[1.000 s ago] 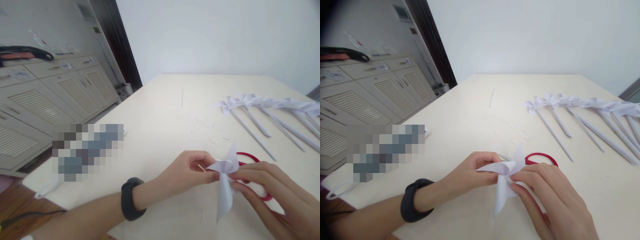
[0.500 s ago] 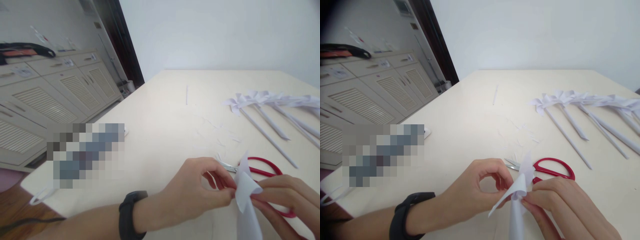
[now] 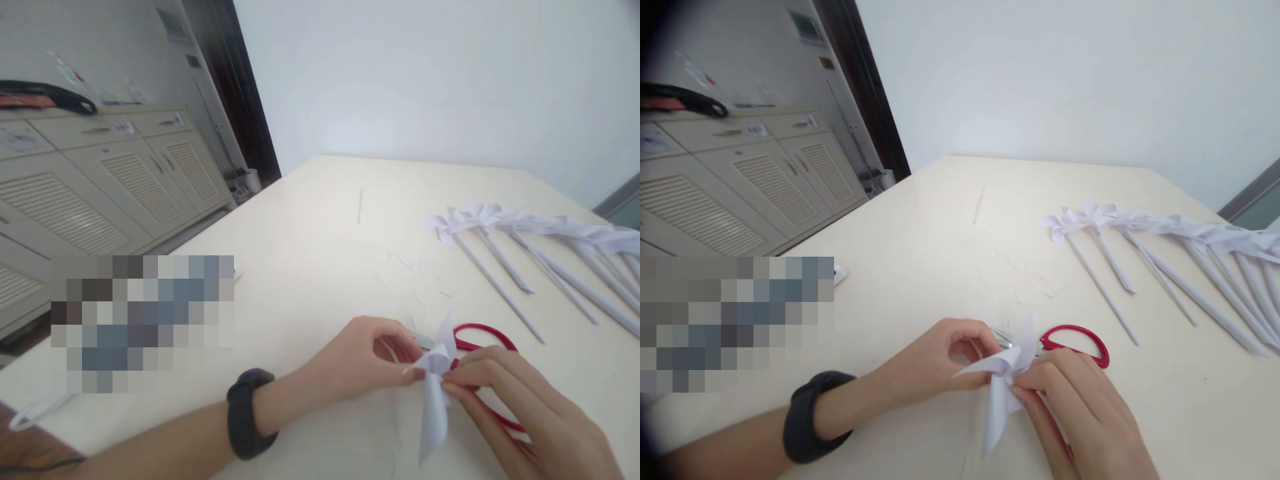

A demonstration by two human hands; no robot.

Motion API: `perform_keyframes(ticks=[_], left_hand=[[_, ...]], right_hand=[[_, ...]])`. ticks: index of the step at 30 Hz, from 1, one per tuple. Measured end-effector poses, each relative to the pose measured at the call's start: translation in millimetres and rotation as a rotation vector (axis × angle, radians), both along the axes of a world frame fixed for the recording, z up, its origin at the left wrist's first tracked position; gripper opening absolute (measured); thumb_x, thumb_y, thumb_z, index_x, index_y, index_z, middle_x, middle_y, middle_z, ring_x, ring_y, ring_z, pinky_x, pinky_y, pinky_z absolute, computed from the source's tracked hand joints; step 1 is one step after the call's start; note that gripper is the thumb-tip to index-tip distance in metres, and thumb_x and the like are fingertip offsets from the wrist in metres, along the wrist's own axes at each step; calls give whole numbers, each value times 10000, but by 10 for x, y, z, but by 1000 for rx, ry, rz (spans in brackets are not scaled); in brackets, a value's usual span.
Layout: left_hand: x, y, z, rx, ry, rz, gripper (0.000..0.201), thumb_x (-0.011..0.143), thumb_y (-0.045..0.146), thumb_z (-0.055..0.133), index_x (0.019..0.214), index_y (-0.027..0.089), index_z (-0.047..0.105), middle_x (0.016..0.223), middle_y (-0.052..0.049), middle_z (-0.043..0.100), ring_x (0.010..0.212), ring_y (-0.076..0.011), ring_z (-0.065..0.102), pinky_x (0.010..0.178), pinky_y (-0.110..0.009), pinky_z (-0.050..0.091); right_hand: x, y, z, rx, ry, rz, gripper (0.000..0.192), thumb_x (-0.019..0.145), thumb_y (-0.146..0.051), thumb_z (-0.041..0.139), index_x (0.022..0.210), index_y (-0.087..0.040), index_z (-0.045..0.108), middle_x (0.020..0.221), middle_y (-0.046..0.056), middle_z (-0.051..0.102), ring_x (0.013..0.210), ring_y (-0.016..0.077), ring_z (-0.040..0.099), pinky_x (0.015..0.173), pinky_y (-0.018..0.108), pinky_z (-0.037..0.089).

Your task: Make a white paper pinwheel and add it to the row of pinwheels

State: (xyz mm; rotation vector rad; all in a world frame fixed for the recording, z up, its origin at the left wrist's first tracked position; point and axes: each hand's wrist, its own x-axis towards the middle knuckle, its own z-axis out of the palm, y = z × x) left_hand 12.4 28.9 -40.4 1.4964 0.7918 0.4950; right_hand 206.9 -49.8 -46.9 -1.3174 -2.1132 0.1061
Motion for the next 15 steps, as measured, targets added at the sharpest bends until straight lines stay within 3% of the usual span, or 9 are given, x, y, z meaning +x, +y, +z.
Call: perform_keyframes(ticks=[2,6,11,15], left_hand=[[-10,97,-33,-45,14,3,215,774,338,646,838,133,641,800,-24,644,769,-152,609,724,-291,485],[-11,260,-124,-88,86,6,276,887,335,511,1053,125,576,1034,-76,618,891,-186,612,772,-386,517],[63,469,-210,-42,244,12,299,880,298,528,1134,140,542,1115,-88,588,934,-202,602,783,-400,522],[106,723,-79,118,303,131,306,879,294,530,1145,143,537,1133,-91,580,950,-207,598,792,-406,520]], right_hand=[[-3,11,-13,-84,55,-72,71,877,-244,495,836,-254,551,804,8,584,783,162,566,652,274,439],[-20,77,-30,-250,178,-115,117,893,-262,468,796,-235,526,816,0,572,749,154,537,656,295,433],[-10,160,-3,-203,164,-133,124,895,-236,465,796,-205,533,784,-6,574,712,135,533,636,282,468],[25,185,33,-147,145,-158,146,901,-258,483,865,-154,579,844,10,601,732,116,574,663,292,495]])
